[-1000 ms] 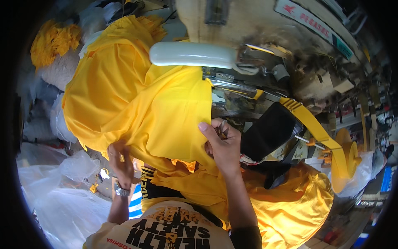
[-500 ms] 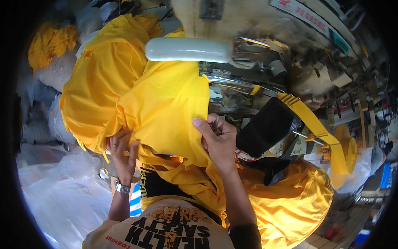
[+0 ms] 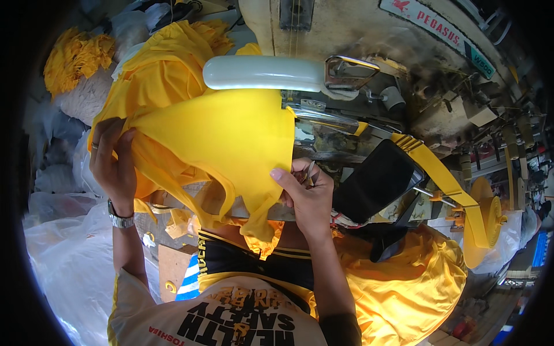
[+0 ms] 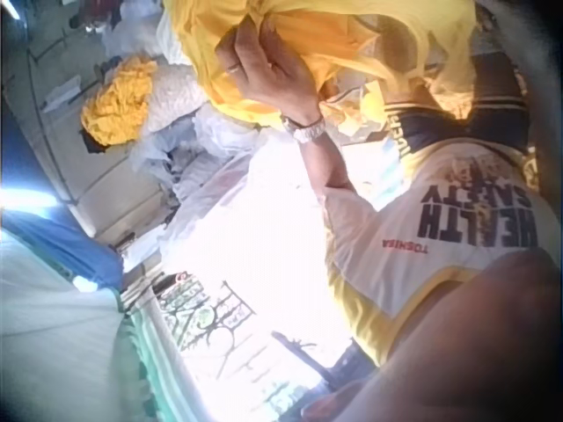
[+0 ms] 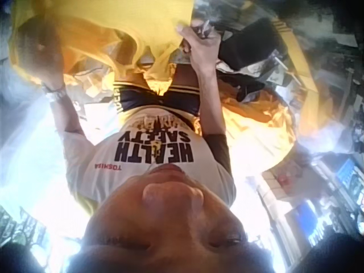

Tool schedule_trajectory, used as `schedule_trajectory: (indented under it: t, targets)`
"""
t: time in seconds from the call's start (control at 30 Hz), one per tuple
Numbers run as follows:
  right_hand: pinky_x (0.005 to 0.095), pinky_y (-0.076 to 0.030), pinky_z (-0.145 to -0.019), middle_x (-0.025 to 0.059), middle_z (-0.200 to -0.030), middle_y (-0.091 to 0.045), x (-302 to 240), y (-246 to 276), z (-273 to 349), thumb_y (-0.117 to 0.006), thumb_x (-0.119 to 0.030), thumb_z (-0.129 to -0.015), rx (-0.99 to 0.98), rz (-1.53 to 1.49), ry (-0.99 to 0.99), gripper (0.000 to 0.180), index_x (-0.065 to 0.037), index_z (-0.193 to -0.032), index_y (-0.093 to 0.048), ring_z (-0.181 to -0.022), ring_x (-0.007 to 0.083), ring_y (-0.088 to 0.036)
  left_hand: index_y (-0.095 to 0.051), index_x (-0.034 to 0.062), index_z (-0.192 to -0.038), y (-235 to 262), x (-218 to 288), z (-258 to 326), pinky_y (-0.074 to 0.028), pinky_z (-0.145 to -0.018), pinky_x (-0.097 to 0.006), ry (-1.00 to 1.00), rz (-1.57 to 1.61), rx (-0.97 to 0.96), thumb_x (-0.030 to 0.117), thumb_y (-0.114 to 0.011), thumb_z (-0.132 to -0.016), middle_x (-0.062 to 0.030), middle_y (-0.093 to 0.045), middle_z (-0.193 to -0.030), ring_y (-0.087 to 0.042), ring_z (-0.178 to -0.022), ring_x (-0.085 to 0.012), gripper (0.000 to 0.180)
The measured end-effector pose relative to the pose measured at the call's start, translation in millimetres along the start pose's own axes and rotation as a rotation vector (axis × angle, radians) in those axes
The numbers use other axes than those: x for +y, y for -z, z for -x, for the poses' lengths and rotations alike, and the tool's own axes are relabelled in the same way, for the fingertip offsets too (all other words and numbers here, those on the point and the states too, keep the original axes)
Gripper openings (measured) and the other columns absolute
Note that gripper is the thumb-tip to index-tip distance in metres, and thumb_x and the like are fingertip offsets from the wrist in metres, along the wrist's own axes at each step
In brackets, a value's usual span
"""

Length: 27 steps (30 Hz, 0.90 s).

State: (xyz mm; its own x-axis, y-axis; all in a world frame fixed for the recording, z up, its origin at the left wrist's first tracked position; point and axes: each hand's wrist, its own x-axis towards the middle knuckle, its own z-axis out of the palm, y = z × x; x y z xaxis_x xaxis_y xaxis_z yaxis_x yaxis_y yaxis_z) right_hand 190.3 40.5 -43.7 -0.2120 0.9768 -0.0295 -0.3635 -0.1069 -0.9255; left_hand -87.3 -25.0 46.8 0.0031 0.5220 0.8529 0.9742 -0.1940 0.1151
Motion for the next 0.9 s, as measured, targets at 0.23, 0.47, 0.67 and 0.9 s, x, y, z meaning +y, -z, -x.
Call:
schedule_trajectory:
  t: [0.23, 0.47, 0.67, 0.9]
  targets:
    - [0.0159, -0.034, -0.043, -0.0040, -0.064, -0.056, -3, 4, -5, -0.074, -0.006, -0.082, 0.003, 0.184, 0.031, 0.012, -0.002, -0.084, -0.063, -0.048, -0.0010, -0.044, -0.068, 0.0003, -0.094, -11, 4, -43, -0.049, -0.064, -0.030, -0.187, -0.015, 0.080, -0.005, -0.071, -0.077, -0.0112, -0.065, -0.087, -0.064, -0.075, -0.0224, 0.017]
    - [0.0186, -0.036, -0.041, -0.0015, -0.066, -0.058, -22, 7, -5, -0.073, -0.002, -0.080, -0.121, -0.169, -0.183, 0.013, 0.000, -0.090, -0.064, -0.045, 0.0006, -0.043, -0.070, 0.0033, -0.096, -53, -29, -93, -0.050, -0.071, -0.033, -0.370, -0.016, 0.164, -0.003, -0.066, -0.080, -0.0101, -0.066, -0.092, -0.064, -0.080, -0.0268, 0.017]
    - [0.0185, -0.036, -0.042, -0.0016, -0.064, -0.059, -11, 28, 15, -0.074, -0.005, -0.081, -0.271, -0.015, -0.264, 0.015, 0.001, -0.093, -0.066, -0.045, 0.0013, -0.045, -0.067, 0.0039, -0.102, -89, -8, -32, -0.049, -0.083, -0.038, -0.081, -0.045, -0.049, 0.005, -0.067, -0.082, -0.0122, -0.066, -0.101, -0.062, -0.094, -0.0301, 0.020]
    - [0.0177, -0.034, -0.042, -0.0019, -0.063, -0.061, -13, 49, 59, -0.076, -0.007, -0.080, -0.325, 0.208, -0.337, 0.015, 0.000, -0.091, -0.069, -0.046, 0.0008, -0.048, -0.061, 0.0104, -0.120, -34, 38, 102, -0.039, -0.091, -0.040, 0.017, -0.054, -0.564, 0.027, -0.077, -0.076, -0.0090, -0.058, -0.126, -0.056, -0.110, -0.0238, 0.050]
